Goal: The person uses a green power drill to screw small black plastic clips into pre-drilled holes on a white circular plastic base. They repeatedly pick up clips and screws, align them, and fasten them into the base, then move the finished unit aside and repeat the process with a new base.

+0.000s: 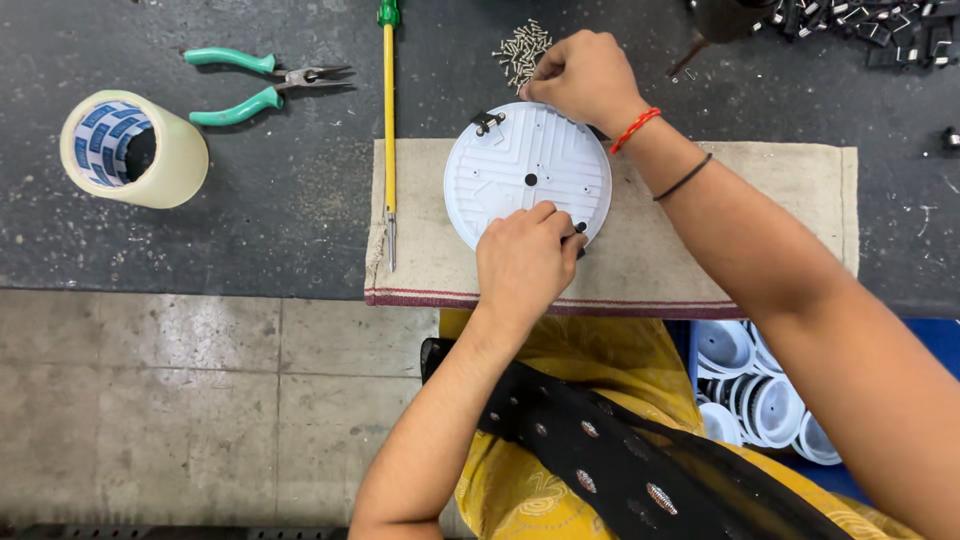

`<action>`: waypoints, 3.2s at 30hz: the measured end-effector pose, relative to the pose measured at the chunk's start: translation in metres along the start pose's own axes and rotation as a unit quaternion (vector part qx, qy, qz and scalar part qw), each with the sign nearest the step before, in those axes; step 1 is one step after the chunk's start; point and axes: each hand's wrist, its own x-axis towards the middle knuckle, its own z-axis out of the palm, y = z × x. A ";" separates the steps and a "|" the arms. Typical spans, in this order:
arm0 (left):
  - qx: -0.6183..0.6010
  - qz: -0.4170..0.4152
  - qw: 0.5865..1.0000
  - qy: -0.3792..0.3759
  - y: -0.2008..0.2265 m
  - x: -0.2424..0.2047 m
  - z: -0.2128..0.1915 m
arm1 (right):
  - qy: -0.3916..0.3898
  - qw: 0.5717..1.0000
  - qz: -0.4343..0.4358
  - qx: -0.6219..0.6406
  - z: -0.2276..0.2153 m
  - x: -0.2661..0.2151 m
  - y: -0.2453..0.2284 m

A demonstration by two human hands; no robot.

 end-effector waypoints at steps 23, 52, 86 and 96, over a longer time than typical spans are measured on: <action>-0.005 -0.004 1.000 -0.011 0.000 -0.001 -0.003 | -0.066 0.935 -0.326 -0.127 -0.030 0.010 0.018; -0.027 0.000 1.000 -0.004 -0.003 -0.001 -0.001 | -0.230 0.972 -0.051 0.017 -0.083 -0.123 -0.006; -0.023 -0.001 1.000 -0.019 -0.004 0.002 -0.001 | 0.154 0.844 -0.171 0.484 -0.075 -0.171 -0.061; -0.018 0.001 1.000 -0.005 -0.006 -0.001 0.002 | 0.136 0.861 -0.202 0.447 -0.069 -0.174 -0.064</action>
